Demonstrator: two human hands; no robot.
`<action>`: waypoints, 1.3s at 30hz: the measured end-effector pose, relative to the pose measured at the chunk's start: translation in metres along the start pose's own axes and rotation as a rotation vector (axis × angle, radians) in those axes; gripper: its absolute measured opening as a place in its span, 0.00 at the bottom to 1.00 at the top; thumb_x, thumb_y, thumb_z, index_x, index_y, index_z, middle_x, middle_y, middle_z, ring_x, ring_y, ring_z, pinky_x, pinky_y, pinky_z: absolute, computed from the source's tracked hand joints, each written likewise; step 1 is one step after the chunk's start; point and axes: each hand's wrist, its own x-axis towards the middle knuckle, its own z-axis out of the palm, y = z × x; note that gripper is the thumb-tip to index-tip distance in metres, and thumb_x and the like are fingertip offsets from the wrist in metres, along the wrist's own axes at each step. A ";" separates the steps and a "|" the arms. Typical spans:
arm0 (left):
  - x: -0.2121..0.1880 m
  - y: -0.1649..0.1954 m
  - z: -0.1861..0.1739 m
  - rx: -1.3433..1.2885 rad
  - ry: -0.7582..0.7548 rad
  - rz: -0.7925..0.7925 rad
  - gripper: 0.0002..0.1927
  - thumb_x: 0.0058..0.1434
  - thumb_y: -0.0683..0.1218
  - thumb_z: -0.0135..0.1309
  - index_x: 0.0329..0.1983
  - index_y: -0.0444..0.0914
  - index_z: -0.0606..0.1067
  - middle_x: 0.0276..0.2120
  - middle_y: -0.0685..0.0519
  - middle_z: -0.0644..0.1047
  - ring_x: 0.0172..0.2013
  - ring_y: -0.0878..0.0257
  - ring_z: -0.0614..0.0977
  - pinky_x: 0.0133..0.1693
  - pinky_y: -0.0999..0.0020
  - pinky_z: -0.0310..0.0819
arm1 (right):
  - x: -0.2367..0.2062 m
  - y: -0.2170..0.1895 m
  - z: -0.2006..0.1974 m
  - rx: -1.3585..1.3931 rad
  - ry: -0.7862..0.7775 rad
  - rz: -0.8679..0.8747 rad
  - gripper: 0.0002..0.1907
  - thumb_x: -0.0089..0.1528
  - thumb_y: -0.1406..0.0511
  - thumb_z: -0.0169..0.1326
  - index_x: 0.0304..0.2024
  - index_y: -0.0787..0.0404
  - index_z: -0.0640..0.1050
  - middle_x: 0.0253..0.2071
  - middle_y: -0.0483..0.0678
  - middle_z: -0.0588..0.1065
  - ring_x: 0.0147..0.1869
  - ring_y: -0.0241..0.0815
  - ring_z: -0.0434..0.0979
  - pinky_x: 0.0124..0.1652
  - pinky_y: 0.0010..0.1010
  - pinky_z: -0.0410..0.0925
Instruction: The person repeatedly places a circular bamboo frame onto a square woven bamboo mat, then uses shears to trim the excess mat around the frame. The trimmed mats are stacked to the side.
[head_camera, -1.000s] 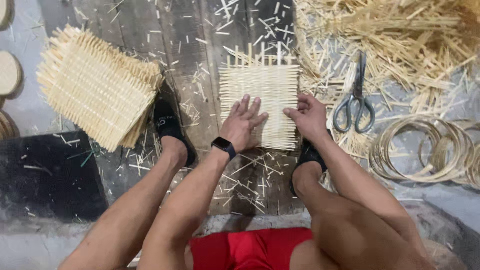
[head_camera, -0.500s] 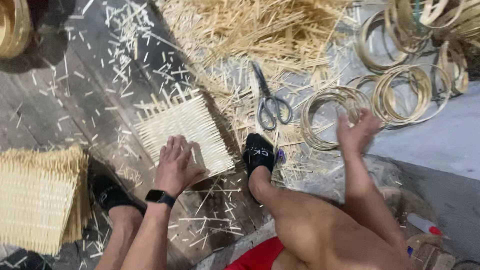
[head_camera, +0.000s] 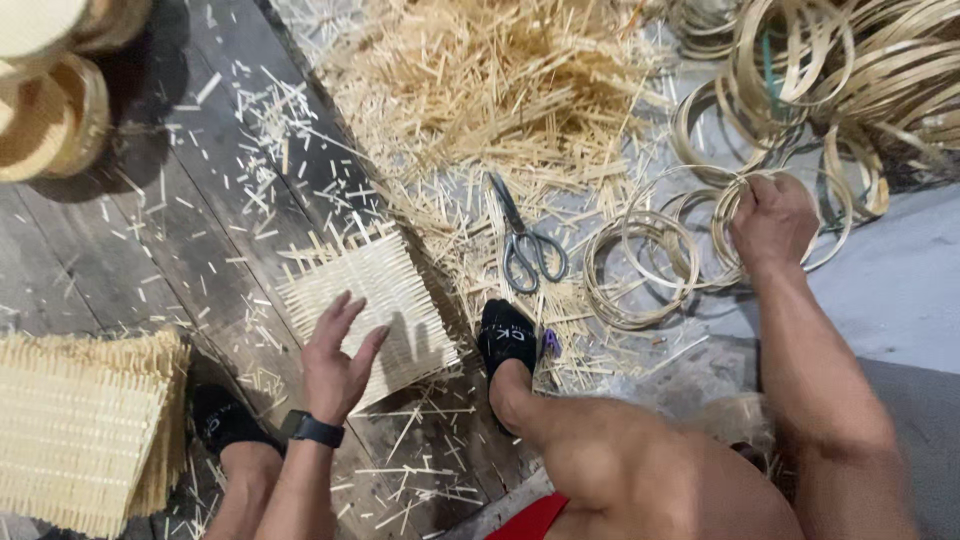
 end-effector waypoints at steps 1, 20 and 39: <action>0.002 0.005 0.002 -0.023 -0.018 -0.009 0.26 0.58 0.52 0.64 0.59 0.40 0.77 0.64 0.41 0.73 0.61 0.48 0.77 0.56 0.55 0.77 | 0.006 0.001 -0.004 -0.069 0.016 -0.025 0.04 0.63 0.67 0.60 0.40 0.57 0.83 0.39 0.54 0.77 0.46 0.55 0.77 0.48 0.44 0.70; 0.035 0.145 0.067 -0.586 -0.130 0.079 0.26 0.66 0.54 0.58 0.64 0.41 0.73 0.57 0.43 0.78 0.55 0.57 0.82 0.52 0.62 0.81 | 0.095 -0.147 -0.162 -0.169 0.128 -0.386 0.05 0.73 0.64 0.56 0.43 0.56 0.82 0.27 0.46 0.73 0.26 0.39 0.75 0.24 0.31 0.67; 0.011 0.161 -0.043 -1.251 -0.215 -0.687 0.31 0.65 0.66 0.46 0.37 0.33 0.81 0.24 0.55 0.79 0.24 0.70 0.76 0.23 0.70 0.66 | 0.070 -0.364 -0.175 0.663 -0.241 -1.200 0.07 0.64 0.64 0.59 0.40 0.61 0.77 0.37 0.47 0.73 0.42 0.41 0.76 0.33 0.30 0.73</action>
